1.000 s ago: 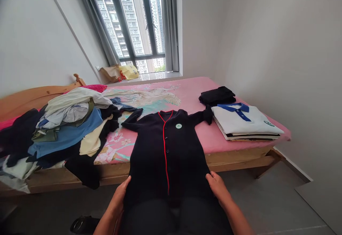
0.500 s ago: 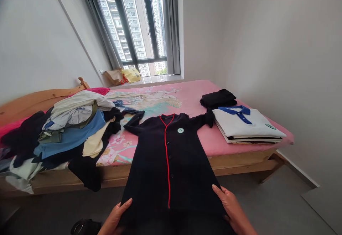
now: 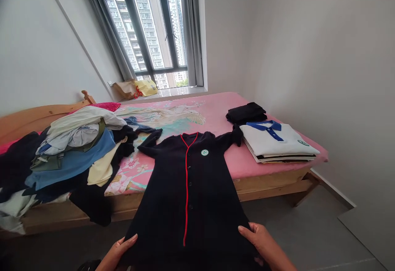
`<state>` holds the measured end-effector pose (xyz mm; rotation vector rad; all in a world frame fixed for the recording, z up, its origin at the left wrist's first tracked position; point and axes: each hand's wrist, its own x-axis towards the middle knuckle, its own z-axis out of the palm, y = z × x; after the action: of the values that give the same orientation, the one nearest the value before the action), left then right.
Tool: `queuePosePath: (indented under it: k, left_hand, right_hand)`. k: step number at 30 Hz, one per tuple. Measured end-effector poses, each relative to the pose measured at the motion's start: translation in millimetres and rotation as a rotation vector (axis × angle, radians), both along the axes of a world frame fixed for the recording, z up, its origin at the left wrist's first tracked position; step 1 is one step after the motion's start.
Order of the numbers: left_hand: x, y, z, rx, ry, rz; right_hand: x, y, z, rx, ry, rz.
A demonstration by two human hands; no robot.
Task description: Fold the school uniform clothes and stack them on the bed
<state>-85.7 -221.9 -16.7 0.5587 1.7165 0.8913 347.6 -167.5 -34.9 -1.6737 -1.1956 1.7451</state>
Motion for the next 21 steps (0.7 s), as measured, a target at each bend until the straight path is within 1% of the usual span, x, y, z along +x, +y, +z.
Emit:
queuePosePath:
  k: [2,4,6,7,8,10,12,14,17,21]
  left_hand:
    - [-8.3,1.2,-13.1,0.000,0.098,-0.169]
    - [-19.8,6.4,-23.7,-0.012,0.268,-0.374]
    - [-34.5,17.1,-26.0,-0.021,0.435,-0.524]
    - [-42.2,24.9,-23.0,-0.014,0.503,-0.557]
    - [-49.3,34.3,-17.4,0.012,0.561,-0.557]
    - [-60.2,56.1,-0.6,0.092,0.662,-0.491]
    - [-64.9,78.7,19.3,0.160,0.768,-0.392]
    - [-64.1,98.8,36.9,0.213,0.847,-0.322]
    - [-59.5,124.2,54.0,0.317,0.915,-0.314]
    - [-63.2,159.8,64.2,0.414,0.979,-0.314]
  right_hand:
    - [8.1,5.3,-5.5,-0.024,-0.218,0.094]
    - [21.2,18.4,-6.3,0.018,-0.417,0.183]
    - [36.3,40.0,1.6,0.188,-0.547,0.204]
    - [42.9,53.5,8.9,0.295,-0.596,0.192]
    - [48.0,68.3,18.0,0.395,-0.631,0.173]
    - [52.2,99.3,38.7,0.550,-0.658,0.139]
    - [48.3,129.8,58.3,0.658,-0.660,0.127]
    - [39.5,157.8,73.5,0.748,-0.667,0.123]
    - [26.5,196.1,87.7,0.808,-0.667,0.118]
    - [19.8,245.4,99.2,0.836,-0.658,0.121]
